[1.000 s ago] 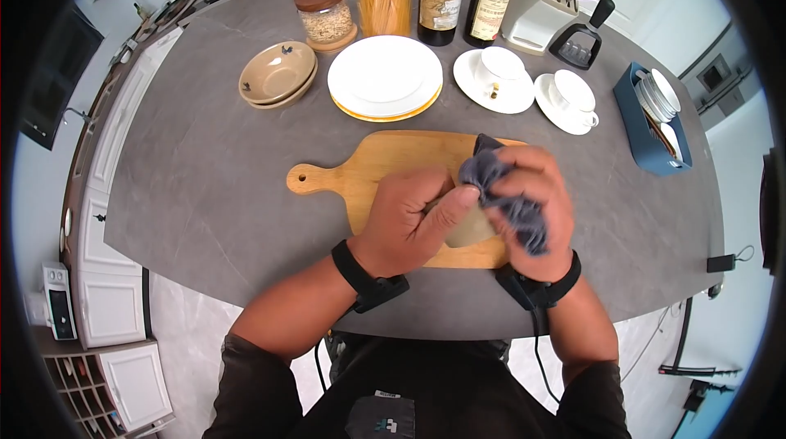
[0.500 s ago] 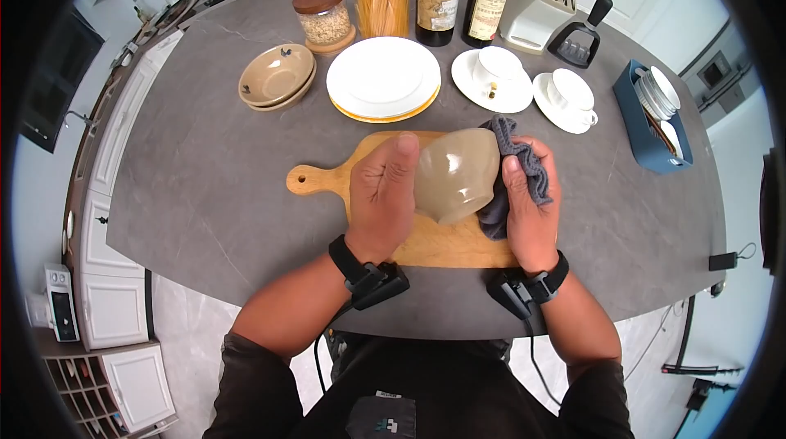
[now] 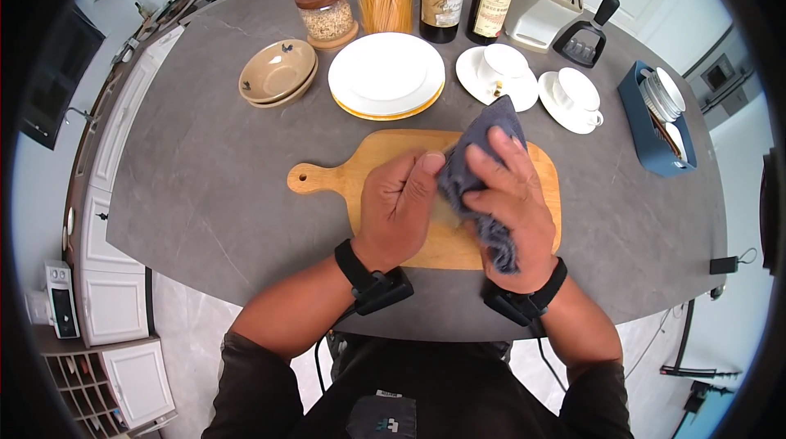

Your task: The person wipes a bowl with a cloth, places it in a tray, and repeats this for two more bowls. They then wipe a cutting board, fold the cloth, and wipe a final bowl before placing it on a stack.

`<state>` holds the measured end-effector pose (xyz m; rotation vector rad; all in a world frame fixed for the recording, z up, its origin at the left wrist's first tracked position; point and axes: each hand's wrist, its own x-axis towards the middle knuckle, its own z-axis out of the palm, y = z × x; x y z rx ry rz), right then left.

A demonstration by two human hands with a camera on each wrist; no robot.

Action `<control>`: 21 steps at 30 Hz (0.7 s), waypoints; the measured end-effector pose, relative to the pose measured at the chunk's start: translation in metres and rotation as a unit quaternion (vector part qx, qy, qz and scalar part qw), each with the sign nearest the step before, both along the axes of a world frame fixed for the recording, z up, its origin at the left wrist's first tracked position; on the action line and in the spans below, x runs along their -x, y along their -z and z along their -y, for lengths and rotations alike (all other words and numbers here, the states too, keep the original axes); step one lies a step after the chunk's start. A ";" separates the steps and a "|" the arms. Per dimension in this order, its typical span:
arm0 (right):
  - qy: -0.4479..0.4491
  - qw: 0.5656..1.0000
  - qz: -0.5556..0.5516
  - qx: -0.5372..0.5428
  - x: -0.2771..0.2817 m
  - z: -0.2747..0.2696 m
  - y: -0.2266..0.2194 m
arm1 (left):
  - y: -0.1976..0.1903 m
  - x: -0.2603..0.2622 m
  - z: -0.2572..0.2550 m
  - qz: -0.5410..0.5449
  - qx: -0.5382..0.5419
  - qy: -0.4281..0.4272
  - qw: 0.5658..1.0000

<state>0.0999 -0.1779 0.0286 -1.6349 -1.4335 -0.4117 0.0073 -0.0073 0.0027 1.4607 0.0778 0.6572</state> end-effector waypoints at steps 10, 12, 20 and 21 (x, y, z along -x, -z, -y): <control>-0.006 0.999 -0.038 0.007 0.001 0.000 0.002 | 0.002 -0.003 -0.005 -0.020 0.080 -0.001 0.997; 0.026 0.992 -0.108 -0.055 -0.002 -0.004 0.013 | 0.001 -0.007 -0.005 -0.015 0.072 -0.013 0.997; 0.060 0.852 -0.511 -0.097 -0.012 0.001 0.026 | -0.003 -0.003 0.001 -0.017 0.055 -0.002 0.998; 0.063 0.856 -0.503 -0.107 -0.011 0.002 0.026 | -0.004 -0.004 0.002 -0.016 0.067 -0.003 0.998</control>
